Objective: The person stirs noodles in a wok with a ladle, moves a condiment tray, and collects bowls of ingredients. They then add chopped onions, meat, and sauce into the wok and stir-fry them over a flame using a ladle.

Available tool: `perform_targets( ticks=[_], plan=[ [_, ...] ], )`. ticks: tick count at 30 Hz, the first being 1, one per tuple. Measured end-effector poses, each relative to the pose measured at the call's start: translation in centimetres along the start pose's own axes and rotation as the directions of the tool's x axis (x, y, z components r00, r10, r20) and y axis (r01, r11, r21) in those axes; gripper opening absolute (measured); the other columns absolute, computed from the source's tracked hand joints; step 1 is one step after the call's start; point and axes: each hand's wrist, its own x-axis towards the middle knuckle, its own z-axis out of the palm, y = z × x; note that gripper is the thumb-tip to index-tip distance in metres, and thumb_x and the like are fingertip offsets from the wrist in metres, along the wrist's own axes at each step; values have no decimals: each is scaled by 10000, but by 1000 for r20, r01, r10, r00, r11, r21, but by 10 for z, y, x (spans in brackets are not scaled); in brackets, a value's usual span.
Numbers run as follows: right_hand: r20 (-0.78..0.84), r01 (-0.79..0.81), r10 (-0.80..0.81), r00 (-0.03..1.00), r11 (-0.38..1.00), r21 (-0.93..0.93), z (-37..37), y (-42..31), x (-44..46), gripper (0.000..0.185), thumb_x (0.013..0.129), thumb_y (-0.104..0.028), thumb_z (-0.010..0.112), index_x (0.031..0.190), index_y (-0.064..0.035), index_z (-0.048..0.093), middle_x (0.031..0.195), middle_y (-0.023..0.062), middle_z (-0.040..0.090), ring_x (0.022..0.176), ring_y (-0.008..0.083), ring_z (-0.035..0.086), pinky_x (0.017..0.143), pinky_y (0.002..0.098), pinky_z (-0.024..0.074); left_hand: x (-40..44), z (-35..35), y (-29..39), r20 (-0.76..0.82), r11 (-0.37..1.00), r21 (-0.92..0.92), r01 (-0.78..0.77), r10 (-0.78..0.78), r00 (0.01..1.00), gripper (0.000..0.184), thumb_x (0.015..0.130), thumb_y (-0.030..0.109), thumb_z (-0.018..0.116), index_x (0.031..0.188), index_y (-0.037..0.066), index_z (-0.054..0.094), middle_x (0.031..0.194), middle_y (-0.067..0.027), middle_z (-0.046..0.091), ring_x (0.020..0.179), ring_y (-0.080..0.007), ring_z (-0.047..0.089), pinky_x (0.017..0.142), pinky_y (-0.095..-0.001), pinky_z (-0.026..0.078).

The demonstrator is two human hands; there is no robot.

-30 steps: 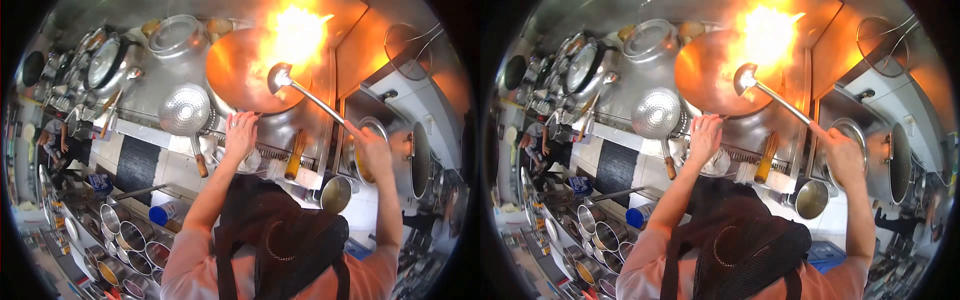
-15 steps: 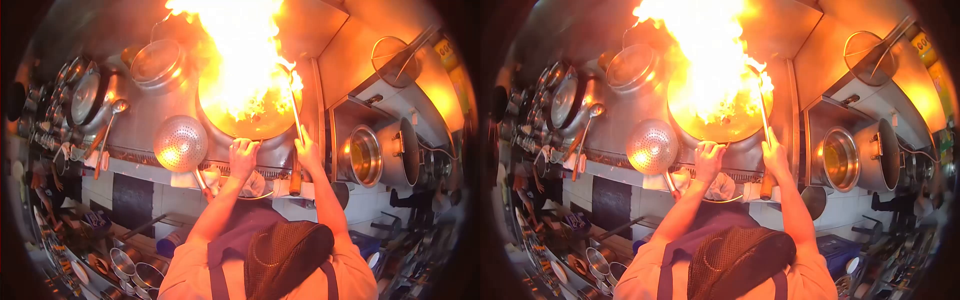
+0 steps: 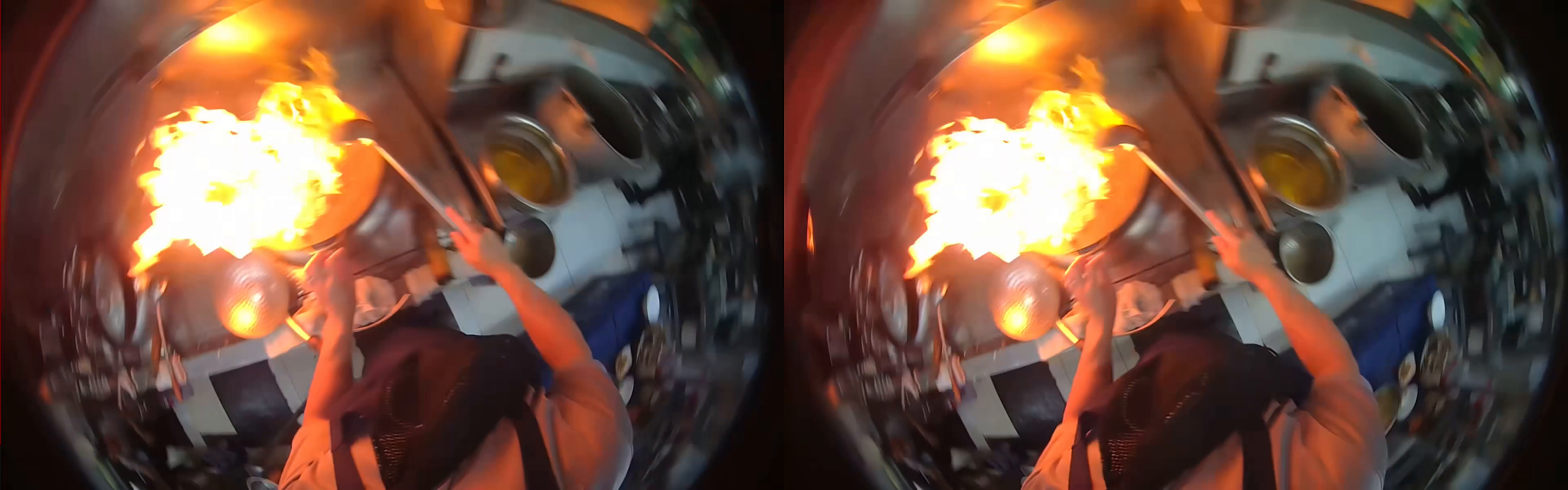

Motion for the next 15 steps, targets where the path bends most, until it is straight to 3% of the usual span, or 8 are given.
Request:
perform_targets(
  ticks=[2, 4, 5, 6, 7, 8, 10, 15],
  plan=[
    [-158, -57, 99, 983, 966, 251, -11, 0, -46, 568, 994, -229, 632, 1532, -178, 455, 1086, 213, 716, 912, 443, 696, 745, 496, 561, -30, -17, 25, 111, 999, -52, -7, 12, 994, 240, 900, 61, 710, 1134, 102, 676, 1061, -152, 642, 1023, -371, 604, 919, -503, 458],
    [-228, -98, 169, 959, 951, 292, -44, -4, -100, 550, 999, -251, 628, 1511, -137, 465, 1088, 224, 719, 931, 440, 701, 774, 494, 559, -68, -24, 34, 294, 981, -172, -92, 141, 945, 209, 892, 53, 721, 1096, 76, 685, 1009, -146, 643, 942, -356, 625, 858, -468, 490],
    [-164, -280, 351, 922, 896, 344, -66, -9, -125, 559, 998, -249, 631, 1514, -125, 455, 1080, 222, 717, 931, 435, 705, 780, 487, 562, -84, -25, 45, 317, 975, -188, -115, 172, 933, 209, 892, 53, 721, 1096, 76, 685, 1009, -146, 643, 942, -356, 625, 858, -468, 490],
    [-81, -445, 511, 856, 806, 389, -75, -9, -152, 568, 997, -248, 633, 1516, -113, 445, 1072, 220, 716, 931, 429, 709, 785, 480, 565, -103, -27, 54, 465, 955, -295, 12, 133, 875, 188, 886, 42, 723, 1070, 65, 691, 978, -142, 641, 888, -342, 633, 808, -444, 506],
    [-196, -427, 508, 839, 837, 342, -69, 8, -190, 591, 1000, -240, 628, 1532, -98, 413, 1008, 211, 717, 899, 419, 718, 757, 465, 557, -117, -29, 61, 608, 917, -367, 155, 110, 786, 168, 880, 30, 726, 1044, 54, 696, 947, -139, 638, 834, -328, 641, 759, -419, 523],
    [-199, -441, 528, 826, 824, 356, -74, 16, -222, 591, 1000, -240, 628, 1532, -98, 413, 1008, 211, 717, 899, 419, 718, 757, 465, 557, -125, -26, 67, 621, 919, -367, 144, 127, 773, 168, 880, 30, 726, 1044, 54, 696, 947, -139, 638, 834, -328, 641, 759, -419, 523],
    [-168, -630, 744, 647, 646, 431, -81, 27, -277, 581, 1020, -241, 603, 1543, -98, 394, 949, 239, 709, 868, 433, 715, 747, 466, 540, -139, -16, 80, 714, 920, -377, 108, 214, 666, 124, 887, 16, 717, 1007, 46, 703, 908, -128, 631, 772, -295, 649, 674, -380, 528],
    [-224, -686, 851, 476, 518, 511, -46, 83, -346, 550, 1049, -266, 551, 1539, -73, 391, 914, 284, 692, 860, 476, 697, 747, 480, 529, -130, 15, 131, 749, 899, -420, 121, 269, 606, 118, 917, 35, 706, 1034, 44, 696, 896, -122, 622, 752, -266, 656, 680, -361, 529]
  ],
)
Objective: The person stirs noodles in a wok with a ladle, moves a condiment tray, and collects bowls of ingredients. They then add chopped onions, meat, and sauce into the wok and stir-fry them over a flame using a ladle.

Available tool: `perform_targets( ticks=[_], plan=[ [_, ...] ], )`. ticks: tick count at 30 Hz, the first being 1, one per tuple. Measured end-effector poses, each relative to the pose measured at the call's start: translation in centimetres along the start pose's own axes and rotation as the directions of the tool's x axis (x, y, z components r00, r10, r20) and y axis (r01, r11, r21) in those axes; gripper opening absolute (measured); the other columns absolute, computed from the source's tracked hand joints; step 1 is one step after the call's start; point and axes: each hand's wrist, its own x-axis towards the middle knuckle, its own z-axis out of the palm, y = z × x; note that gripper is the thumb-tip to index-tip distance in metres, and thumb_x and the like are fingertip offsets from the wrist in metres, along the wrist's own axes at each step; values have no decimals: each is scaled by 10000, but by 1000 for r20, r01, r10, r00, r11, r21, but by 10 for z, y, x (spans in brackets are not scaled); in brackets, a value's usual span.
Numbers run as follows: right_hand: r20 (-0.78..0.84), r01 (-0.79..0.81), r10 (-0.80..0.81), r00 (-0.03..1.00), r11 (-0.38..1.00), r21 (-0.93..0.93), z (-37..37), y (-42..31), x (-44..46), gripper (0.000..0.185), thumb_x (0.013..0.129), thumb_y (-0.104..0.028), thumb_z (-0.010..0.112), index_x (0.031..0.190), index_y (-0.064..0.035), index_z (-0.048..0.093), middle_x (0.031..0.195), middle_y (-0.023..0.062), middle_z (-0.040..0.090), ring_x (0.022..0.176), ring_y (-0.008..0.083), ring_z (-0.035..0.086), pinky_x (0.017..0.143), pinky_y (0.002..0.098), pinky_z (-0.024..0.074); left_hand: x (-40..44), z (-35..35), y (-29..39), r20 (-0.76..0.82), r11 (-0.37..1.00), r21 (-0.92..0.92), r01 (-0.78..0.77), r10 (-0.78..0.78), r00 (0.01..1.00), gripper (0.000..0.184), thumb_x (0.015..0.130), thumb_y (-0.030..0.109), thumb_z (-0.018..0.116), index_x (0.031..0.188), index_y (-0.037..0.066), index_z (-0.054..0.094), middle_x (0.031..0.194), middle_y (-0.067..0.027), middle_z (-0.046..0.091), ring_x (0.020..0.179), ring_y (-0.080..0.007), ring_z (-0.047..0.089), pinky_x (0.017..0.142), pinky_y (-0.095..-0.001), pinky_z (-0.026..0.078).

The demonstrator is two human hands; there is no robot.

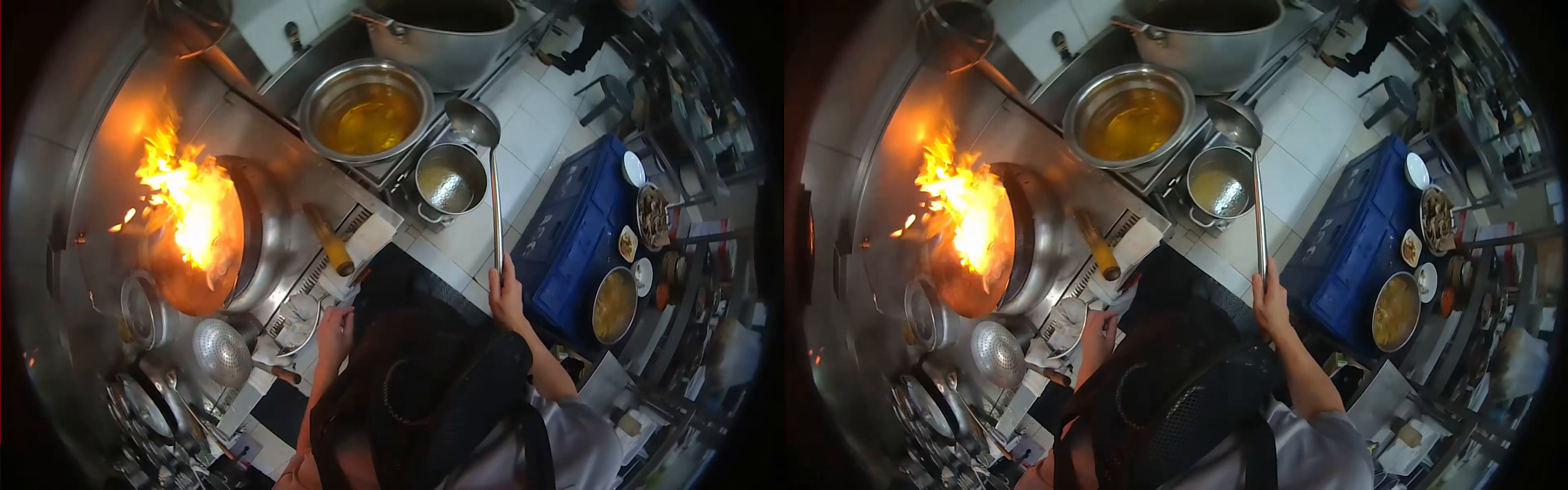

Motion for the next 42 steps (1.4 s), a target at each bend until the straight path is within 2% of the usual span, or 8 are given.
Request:
perform_targets(
  ticks=[1, 2, 5, 16, 19, 21, 31, 42],
  plan=[
    [5, -79, 79, 997, 997, -14, 7, 20, 8, 546, 1057, -274, 536, 1538, -62, 388, 924, 303, 688, 871, 490, 693, 753, 493, 531, 8, 2, 9, 4, 1000, 7, -12, 11, 1000, 119, 921, 35, 702, 1039, 40, 694, 899, -120, 624, 746, -255, 656, 678, -355, 527],
    [-76, -9, -2, 997, 990, -143, 21, 57, 25, 523, 1040, -221, 567, 1495, 0, 434, 773, 190, 664, 661, 303, 692, 611, 404, 521, 12, 5, 17, 8, 1000, 14, -22, 21, 1000, 120, 925, 35, 698, 1045, 36, 691, 901, -118, 627, 739, -244, 656, 676, -350, 525],
    [-22, -58, 57, 998, 995, -80, 43, 106, 81, 481, 1029, -242, 536, 1444, -9, 466, 950, 329, 694, 865, 508, 693, 781, 553, 541, 17, 17, 25, 13, 1000, -3, -15, 15, 1000, 114, 938, 37, 685, 1052, 32, 691, 897, -119, 628, 739, -232, 654, 676, -341, 523],
    [300, -368, 363, 882, 929, -43, 103, 114, 204, 272, 975, -138, 541, 1060, 119, 573, 769, 260, 704, 598, 344, 718, 552, 468, 578, -16, 22, 34, -19, 993, 27, 112, -111, 994, 110, 932, -7, 682, 1041, 4, 690, 873, -113, 627, 732, -195, 629, 682, -308, 515],
    [529, -624, 427, 733, 731, 274, 112, 150, 224, 228, 1006, -156, 526, 940, 58, 566, 675, 159, 646, 514, 257, 633, 463, 411, 514, -22, 23, 35, -35, 992, 23, 126, -125, 992, 109, 935, -4, 682, 1043, 7, 691, 875, -110, 628, 735, -192, 631, 684, -306, 516],
    [720, -788, 329, 611, 338, 514, 93, 147, 210, 239, 1043, -195, 504, 849, -55, 516, 599, 79, 522, 463, 194, 501, 415, 353, 428, -24, 22, 35, -53, 991, 26, 130, -128, 990, 111, 937, -2, 680, 1047, 8, 690, 878, -109, 629, 738, -189, 634, 685, -304, 517],
    [695, -746, 293, 657, 121, 654, 14, 106, 116, 143, 1076, -233, 503, 973, -166, 429, 706, 2, 487, 468, 54, 391, 403, 237, 359, -42, 31, 7, -74, 977, -69, 203, -208, 975, 108, 956, 36, 680, 1058, 6, 699, 887, -96, 638, 752, -172, 621, 686, -304, 508],
    [728, -782, 291, 621, 176, 598, -76, 13, 54, 110, 1081, -229, 506, 1008, -156, 469, 724, -5, 487, 468, 39, 385, 409, 223, 338, -26, 37, -5, -90, 975, -141, 169, -183, 979, 111, 957, 55, 682, 1060, 20, 705, 878, -76, 619, 764, -161, 596, 697, -298, 493]
  ],
)
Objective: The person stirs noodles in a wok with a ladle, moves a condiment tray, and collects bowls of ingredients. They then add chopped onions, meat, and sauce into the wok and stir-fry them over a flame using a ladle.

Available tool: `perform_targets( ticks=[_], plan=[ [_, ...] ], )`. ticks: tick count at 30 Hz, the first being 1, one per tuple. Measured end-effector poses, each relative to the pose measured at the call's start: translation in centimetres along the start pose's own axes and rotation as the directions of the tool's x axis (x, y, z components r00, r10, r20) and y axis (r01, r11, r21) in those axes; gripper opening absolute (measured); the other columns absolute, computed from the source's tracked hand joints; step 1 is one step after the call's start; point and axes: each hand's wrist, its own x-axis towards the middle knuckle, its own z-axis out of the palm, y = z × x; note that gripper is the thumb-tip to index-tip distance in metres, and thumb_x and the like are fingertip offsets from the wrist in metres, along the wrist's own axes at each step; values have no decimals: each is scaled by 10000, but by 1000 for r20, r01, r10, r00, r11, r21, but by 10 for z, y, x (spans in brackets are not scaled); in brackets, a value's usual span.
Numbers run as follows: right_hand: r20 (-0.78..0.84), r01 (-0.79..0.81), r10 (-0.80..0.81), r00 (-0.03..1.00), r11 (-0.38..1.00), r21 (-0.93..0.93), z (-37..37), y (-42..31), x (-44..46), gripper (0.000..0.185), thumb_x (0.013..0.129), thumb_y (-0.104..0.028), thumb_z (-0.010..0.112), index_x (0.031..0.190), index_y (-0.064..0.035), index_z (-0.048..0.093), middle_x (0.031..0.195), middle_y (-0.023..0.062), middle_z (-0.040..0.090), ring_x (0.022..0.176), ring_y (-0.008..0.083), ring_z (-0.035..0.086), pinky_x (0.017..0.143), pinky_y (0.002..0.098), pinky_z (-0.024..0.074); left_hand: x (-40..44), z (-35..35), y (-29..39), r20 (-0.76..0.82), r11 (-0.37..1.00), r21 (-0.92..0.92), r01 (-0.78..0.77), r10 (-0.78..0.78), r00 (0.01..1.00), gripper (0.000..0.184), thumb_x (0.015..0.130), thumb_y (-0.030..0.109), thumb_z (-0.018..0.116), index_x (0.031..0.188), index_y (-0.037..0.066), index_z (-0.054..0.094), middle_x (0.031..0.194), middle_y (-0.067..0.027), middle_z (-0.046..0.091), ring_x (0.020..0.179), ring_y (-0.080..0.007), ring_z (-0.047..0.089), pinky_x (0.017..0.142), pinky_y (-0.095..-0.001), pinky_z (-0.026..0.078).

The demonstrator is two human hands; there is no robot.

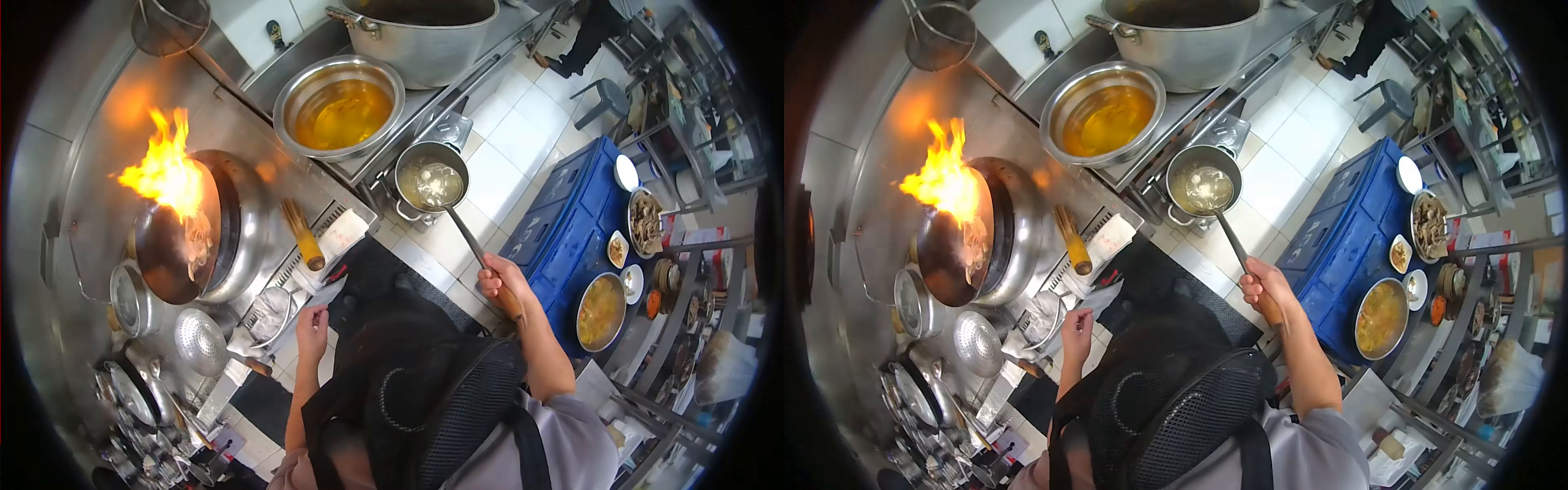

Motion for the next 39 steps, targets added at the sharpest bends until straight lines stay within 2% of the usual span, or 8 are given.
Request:
perform_targets(
  ticks=[9, 11, 14, 18, 20, 25, 33, 39],
  plan=[
    [-39, -94, 88, 995, 975, -203, 61, -18, -93, 124, 1088, -244, 516, 1032, -135, 506, 729, -7, 478, 464, 23, 400, 385, 208, 330, 0, -23, 0, -116, 998, -58, -16, 9, 993, 114, 956, 47, 683, 1064, 16, 702, 897, -82, 626, 753, -165, 601, 696, -292, 497],
    [-50, -113, 104, 993, 963, -246, 81, -19, -112, 145, 1087, -248, 520, 1152, -121, 542, 729, -3, 484, 455, 20, 393, 372, 203, 328, 3, -35, 3, -175, 999, -44, -14, 6, 984, 109, 953, 25, 681, 1060, 15, 698, 897, -85, 624, 754, -172, 601, 705, -295, 498],
    [-61, -167, 157, 986, 950, -263, 107, -20, -129, 367, 1089, -259, 515, 1424, -113, 494, 719, -1, 493, 431, 15, 387, 353, 201, 326, 9, -59, 0, -280, 991, -51, -120, 102, 955, 104, 949, -13, 673, 1048, 15, 687, 904, -97, 628, 758, -182, 615, 715, -296, 506],
    [-54, -218, 213, 975, 902, -372, 161, -14, -145, 237, 1097, -249, 483, 1303, -144, 536, 712, 8, 498, 410, 19, 380, 337, 192, 332, 10, -92, 4, -312, 992, -92, -89, 56, 948, 121, 943, -31, 671, 1051, 21, 685, 939, -105, 642, 787, -189, 643, 730, -303, 530],
    [16, -265, 288, 958, 901, -343, 182, -12, -146, 301, 1105, -237, 457, 1385, -140, 506, 712, 16, 492, 413, 19, 385, 330, 199, 339, 7, -108, 3, -339, 992, -94, -79, 43, 940, 126, 941, -33, 672, 1055, 20, 683, 947, -105, 643, 791, -192, 647, 730, -305, 533],
    [-49, -307, 312, 949, 873, -380, 268, 5, -147, 367, 1098, -272, 496, 1433, -123, 493, 693, 34, 506, 389, 47, 410, 317, 221, 322, -2, -146, -17, -432, 995, -66, -78, 42, 901, 141, 940, -34, 674, 1070, 17, 683, 970, -111, 647, 814, -205, 665, 737, -307, 542],
    [81, -217, 335, 939, 757, -617, 401, 43, -101, 318, 1099, -299, 492, 1353, -108, 508, 708, 1, 500, 389, 16, 383, 304, 207, 293, -9, -197, -38, -517, 990, -142, -6, -70, 853, 125, 945, -29, 669, 1063, 10, 684, 984, -114, 654, 807, -208, 654, 737, -306, 539],
    [156, -101, 378, 913, 578, -810, 479, 88, -33, 249, 1077, -280, 525, 1288, -148, 535, 735, -23, 511, 447, 15, 389, 371, 204, 304, 22, -215, -48, -590, 996, -37, -83, 46, 806, 190, 908, -21, 695, 1093, 25, 701, 1052, -126, 630, 917, -241, 639, 824, -329, 532]
  ],
)
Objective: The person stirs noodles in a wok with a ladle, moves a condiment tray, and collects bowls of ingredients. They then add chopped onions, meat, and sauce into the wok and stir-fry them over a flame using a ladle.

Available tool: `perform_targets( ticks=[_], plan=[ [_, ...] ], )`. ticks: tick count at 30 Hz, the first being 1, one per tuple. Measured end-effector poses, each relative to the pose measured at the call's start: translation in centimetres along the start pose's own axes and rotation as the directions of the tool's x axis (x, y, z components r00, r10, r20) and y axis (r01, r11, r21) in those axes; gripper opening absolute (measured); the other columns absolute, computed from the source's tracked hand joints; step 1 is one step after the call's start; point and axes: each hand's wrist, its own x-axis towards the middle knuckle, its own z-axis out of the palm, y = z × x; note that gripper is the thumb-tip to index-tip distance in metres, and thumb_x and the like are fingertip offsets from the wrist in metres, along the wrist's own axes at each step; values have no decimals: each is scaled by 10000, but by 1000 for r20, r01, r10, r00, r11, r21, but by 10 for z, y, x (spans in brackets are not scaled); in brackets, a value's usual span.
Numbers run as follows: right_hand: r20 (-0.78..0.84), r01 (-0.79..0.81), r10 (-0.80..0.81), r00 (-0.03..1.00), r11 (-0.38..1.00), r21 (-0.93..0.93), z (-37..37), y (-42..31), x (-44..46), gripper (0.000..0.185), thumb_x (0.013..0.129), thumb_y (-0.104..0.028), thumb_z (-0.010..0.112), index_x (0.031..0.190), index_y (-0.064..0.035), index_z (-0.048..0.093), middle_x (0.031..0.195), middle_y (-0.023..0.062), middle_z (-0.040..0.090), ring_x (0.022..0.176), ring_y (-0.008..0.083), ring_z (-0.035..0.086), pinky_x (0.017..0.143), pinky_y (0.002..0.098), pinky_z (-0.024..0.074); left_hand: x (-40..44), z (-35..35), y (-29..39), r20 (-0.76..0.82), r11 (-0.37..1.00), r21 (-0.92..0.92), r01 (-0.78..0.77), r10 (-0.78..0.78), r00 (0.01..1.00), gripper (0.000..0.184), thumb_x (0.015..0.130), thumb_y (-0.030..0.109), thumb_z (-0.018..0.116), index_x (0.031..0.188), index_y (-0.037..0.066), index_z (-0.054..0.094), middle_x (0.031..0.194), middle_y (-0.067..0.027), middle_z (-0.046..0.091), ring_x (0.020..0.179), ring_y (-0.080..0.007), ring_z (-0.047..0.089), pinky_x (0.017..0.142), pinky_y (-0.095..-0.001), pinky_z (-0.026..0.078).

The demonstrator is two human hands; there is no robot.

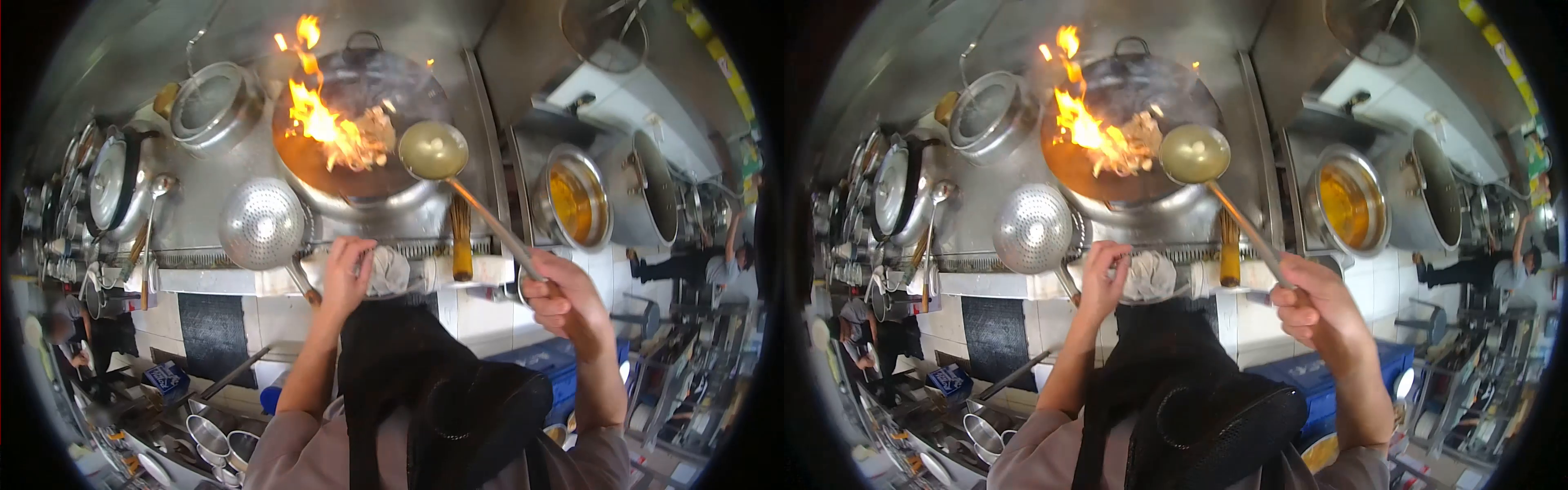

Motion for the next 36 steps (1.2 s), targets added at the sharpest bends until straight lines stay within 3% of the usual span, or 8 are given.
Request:
perform_targets(
  ticks=[8, 11, 14, 20, 22, 25, 32, 36],
  plan=[
    [-85, 132, -200, 976, 856, -500, 10, 21, 139, 681, 1030, -269, 621, 1608, -84, 313, 734, 34, 561, 523, 108, 531, 438, 313, 450, 52, 13, -11, 71, 947, 275, -168, 154, 985, 661, 802, 55, 776, 1413, 15, 527, 1425, -235, 502, 1335, -447, 491, 1100, -506, 440],
    [67, 283, -676, 734, 214, -935, -18, 46, 196, 616, 1005, -249, 599, 1558, -65, 401, 850, 319, 699, 771, 477, 711, 708, 549, 563, 47, 18, -14, 153, 924, 348, -158, 110, 982, 751, 804, 116, 788, 1467, -17, 461, 1491, -248, 440, 1437, -446, 393, 1160, -514, 390],
    [0, 143, -732, 682, 133, -981, 8, 33, 220, 595, 1013, -257, 567, 1551, -64, 401, 952, 372, 671, 894, 580, 643, 795, 617, 522, 42, 24, -16, 218, 907, 393, -154, 71, 973, 809, 811, 159, 792, 1502, -29, 417, 1543, -246, 388, 1510, -435, 290, 1202, -525, 336],
    [156, 267, -702, 695, 49, -963, -3, 20, 292, 567, 1019, -280, 567, 1562, -214, 414, 1082, 318, 695, 976, 543, 660, 877, 603, 525, 34, 31, -5, 177, 874, 478, -91, 6, 984, 858, 828, 174, 762, 1555, -14, 348, 1630, -265, 259, 1553, -465, 173, 1229, -579, 251],
    [445, 411, -651, 615, -218, -885, -23, 19, 295, 565, 1015, -275, 577, 1559, -281, 425, 1122, 230, 716, 924, 506, 687, 865, 579, 551, 33, 30, -2, 152, 887, 453, -93, 26, 988, 815, 822, 149, 758, 1528, -15, 386, 1619, -282, 264, 1540, -490, 187, 1223, -585, 257],
    [448, 237, -564, 694, -408, -882, -38, 12, 255, 584, 1007, -269, 593, 1560, -330, 417, 1054, 160, 717, 843, 474, 699, 800, 571, 575, 23, 23, 5, 96, 918, 387, -89, 56, 994, 728, 808, 93, 752, 1466, -13, 459, 1596, -307, 284, 1511, -529, 223, 1211, -594, 275],
    [222, 11, -766, 604, -270, -963, -139, 69, 225, 646, 983, -245, 643, 1563, -374, 389, 966, 186, 697, 770, 460, 694, 671, 567, 575, -20, 2, 32, 31, 935, 348, -70, 63, 998, 552, 821, 3, 721, 1351, 14, 566, 1540, -304, 362, 1465, -541, 312, 1177, -588, 328],
    [183, 391, -941, 285, -60, -919, -146, 110, 167, 622, 986, -187, 653, 1557, -155, 408, 1114, 228, 713, 808, 464, 694, 743, 558, 570, -36, 19, 49, 118, 934, 322, -154, 121, 986, 460, 825, -20, 715, 1272, 19, 608, 1452, -257, 460, 1384, -491, 423, 1131, -542, 388]
  ],
)
